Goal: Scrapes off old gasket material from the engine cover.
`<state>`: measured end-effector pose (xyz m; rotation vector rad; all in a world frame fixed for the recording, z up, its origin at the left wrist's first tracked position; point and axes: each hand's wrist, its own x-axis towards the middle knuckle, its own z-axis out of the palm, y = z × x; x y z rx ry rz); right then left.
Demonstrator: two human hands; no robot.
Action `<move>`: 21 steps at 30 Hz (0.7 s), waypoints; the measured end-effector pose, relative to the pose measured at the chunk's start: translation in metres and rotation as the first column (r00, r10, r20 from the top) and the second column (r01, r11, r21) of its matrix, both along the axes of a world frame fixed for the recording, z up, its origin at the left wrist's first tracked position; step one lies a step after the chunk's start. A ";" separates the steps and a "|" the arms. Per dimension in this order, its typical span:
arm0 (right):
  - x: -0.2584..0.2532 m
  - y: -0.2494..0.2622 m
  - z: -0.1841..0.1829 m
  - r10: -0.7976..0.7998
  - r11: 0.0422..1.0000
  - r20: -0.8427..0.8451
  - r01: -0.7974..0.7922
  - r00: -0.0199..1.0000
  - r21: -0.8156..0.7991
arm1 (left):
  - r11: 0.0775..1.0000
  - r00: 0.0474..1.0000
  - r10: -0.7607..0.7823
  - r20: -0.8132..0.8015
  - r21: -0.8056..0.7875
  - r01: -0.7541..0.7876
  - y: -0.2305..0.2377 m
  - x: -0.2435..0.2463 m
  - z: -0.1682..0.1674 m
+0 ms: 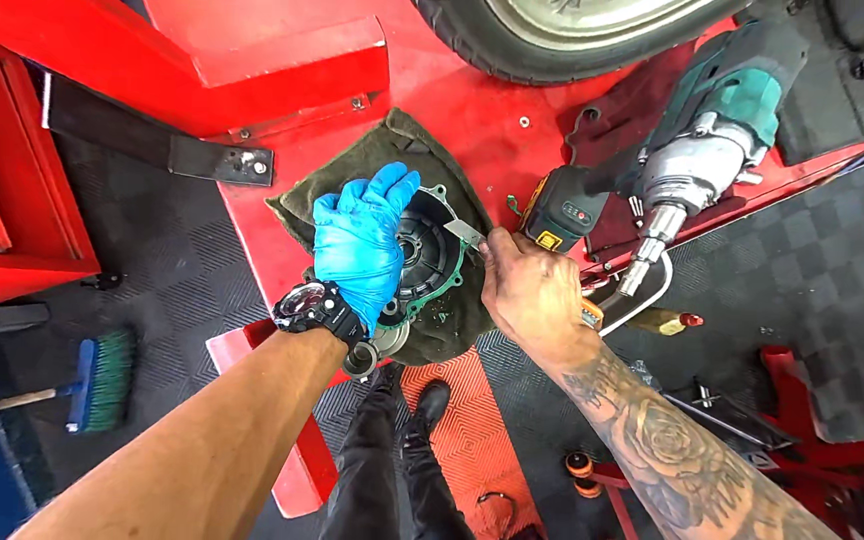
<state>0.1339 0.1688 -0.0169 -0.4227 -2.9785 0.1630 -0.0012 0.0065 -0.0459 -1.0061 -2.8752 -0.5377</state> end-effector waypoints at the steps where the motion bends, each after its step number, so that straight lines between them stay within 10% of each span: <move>1: 0.001 0.000 0.000 -0.002 1.000 0.003 0.001 1.000 0.005 | 1.000 1.000 0.003 0.005 0.002 -0.003 0.000 0.000 0.000; 16: 0.044 -0.026 -0.001 -0.262 0.951 -0.053 0.249 0.964 -0.183 | 1.000 1.000 -0.013 -0.028 0.008 0.014 0.000 -0.001 -0.002; 21: -0.002 0.002 0.002 -0.097 0.975 -0.110 0.072 0.989 -0.212 | 1.000 0.999 -0.014 -0.029 -0.015 0.014 0.000 0.001 -0.001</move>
